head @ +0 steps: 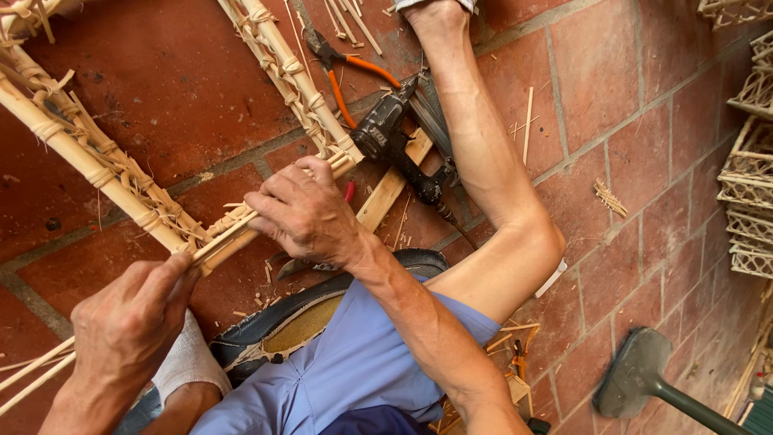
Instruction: The person assembles a rectangular bamboo basket frame by attaching thin bamboo strips to a cardboard-backed frame using a pneumatic nail gun. They cut strips to length with pliers, position them along the edges, and fasten them with nails. The finished frame is placed on a stack of similar frames.
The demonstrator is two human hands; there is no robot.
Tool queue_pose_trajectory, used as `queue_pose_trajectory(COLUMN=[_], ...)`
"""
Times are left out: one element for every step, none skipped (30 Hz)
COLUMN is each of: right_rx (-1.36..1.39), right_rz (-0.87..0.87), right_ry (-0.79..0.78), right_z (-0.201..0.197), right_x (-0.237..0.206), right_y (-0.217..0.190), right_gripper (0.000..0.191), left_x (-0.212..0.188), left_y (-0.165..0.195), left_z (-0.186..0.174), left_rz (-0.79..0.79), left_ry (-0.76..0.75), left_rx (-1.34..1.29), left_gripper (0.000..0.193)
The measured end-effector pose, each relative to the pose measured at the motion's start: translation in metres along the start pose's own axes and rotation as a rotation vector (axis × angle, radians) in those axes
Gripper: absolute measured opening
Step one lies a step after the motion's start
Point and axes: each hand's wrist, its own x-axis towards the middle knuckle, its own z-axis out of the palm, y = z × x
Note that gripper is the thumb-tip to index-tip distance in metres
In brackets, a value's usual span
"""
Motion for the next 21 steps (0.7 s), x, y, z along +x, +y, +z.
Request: queue_pose_trajectory(right_rx=[0.036, 0.071, 0.089, 0.107, 0.125, 0.13, 0.135, 0.144, 0.136, 0.134, 0.148, 0.149, 0.137, 0.112, 0.101, 0.097, 0.091, 0.105, 0.117, 0.122, 0.148], right_rz=[0.01, 0.018, 0.016, 0.019, 0.019, 0.013, 0.008, 0.006, 0.009, 0.005, -0.007, -0.005, -0.005, -0.017, -0.005, 0.01, 0.024, 0.028, 0.037, 0.048, 0.041], right_ry=[0.011, 0.026, 0.027, 0.027, 0.027, 0.027, 0.027, 0.024, 0.002, -0.02, -0.042, -0.044, -0.041, -0.027, -0.017, -0.014, -0.01, -0.016, -0.018, -0.016, -0.025], right_z=[-0.001, -0.001, -0.002, -0.003, -0.004, -0.005, -0.006, -0.007, -0.007, -0.007, -0.004, -0.001, 0.002, 0.005, 0.009, 0.013, 0.016, 0.017, 0.017, 0.016, 0.015], right_x=[0.0, 0.001, 0.001, 0.001, 0.0, 0.0, -0.001, -0.001, -0.001, -0.001, 0.001, 0.002, 0.002, 0.006, 0.008, 0.01, 0.012, 0.013, 0.014, 0.014, 0.015], right_y=[0.001, 0.001, 0.002, 0.003, 0.004, 0.006, 0.008, 0.009, 0.011, 0.014, 0.017, 0.016, 0.017, 0.02, 0.02, 0.019, 0.018, 0.018, 0.018, 0.018, 0.017], right_gripper=[0.026, 0.025, 0.025, 0.025, 0.026, 0.025, 0.024, 0.023, 0.022, 0.021, 0.02, 0.02, 0.021, 0.021, 0.022, 0.023, 0.024, 0.02, 0.017, 0.013, 0.014], left_x=[0.002, 0.005, 0.007, 0.009, 0.012, 0.014, 0.016, 0.018, 0.02, 0.022, 0.024, 0.027, 0.028, 0.03, 0.032, 0.032, 0.032, 0.031, 0.03, 0.029, 0.028], left_y=[0.001, 0.003, 0.004, 0.006, 0.008, 0.01, 0.012, 0.013, 0.013, 0.013, 0.012, 0.009, 0.007, 0.004, 0.001, 0.0, -0.002, -0.002, -0.002, -0.001, -0.001], left_z=[0.0, -0.001, -0.002, -0.003, -0.004, -0.005, -0.006, -0.008, -0.009, -0.011, -0.013, -0.015, -0.016, -0.017, -0.017, -0.018, -0.017, -0.016, -0.015, -0.013, -0.012], left_rz=[-0.024, -0.027, -0.028, -0.028, -0.051, -0.075, -0.1, -0.054, -0.01, 0.027, 0.03, 0.025, 0.031, 0.04, 0.045, 0.041, 0.055, 0.073, 0.098, 0.101, 0.104], left_ry=[-0.014, 0.001, 0.016, 0.026, -0.05, -0.119, -0.19, -0.132, -0.076, -0.016, -0.004, -0.004, 0.007, 0.01, 0.006, -0.007, 0.041, 0.087, 0.131, 0.15, 0.168], left_rx=[-0.025, -0.052, -0.077, -0.104, -0.077, -0.047, -0.016, -0.039, -0.06, -0.074, -0.09, -0.109, -0.132, -0.089, -0.051, -0.016, -0.026, -0.036, -0.046, -0.025, -0.007], left_gripper=[0.024, 0.024, 0.025, 0.025, 0.027, 0.028, 0.031, 0.03, 0.03, 0.03, 0.028, 0.027, 0.026, 0.023, 0.02, 0.017, 0.017, 0.017, 0.017, 0.016, 0.015])
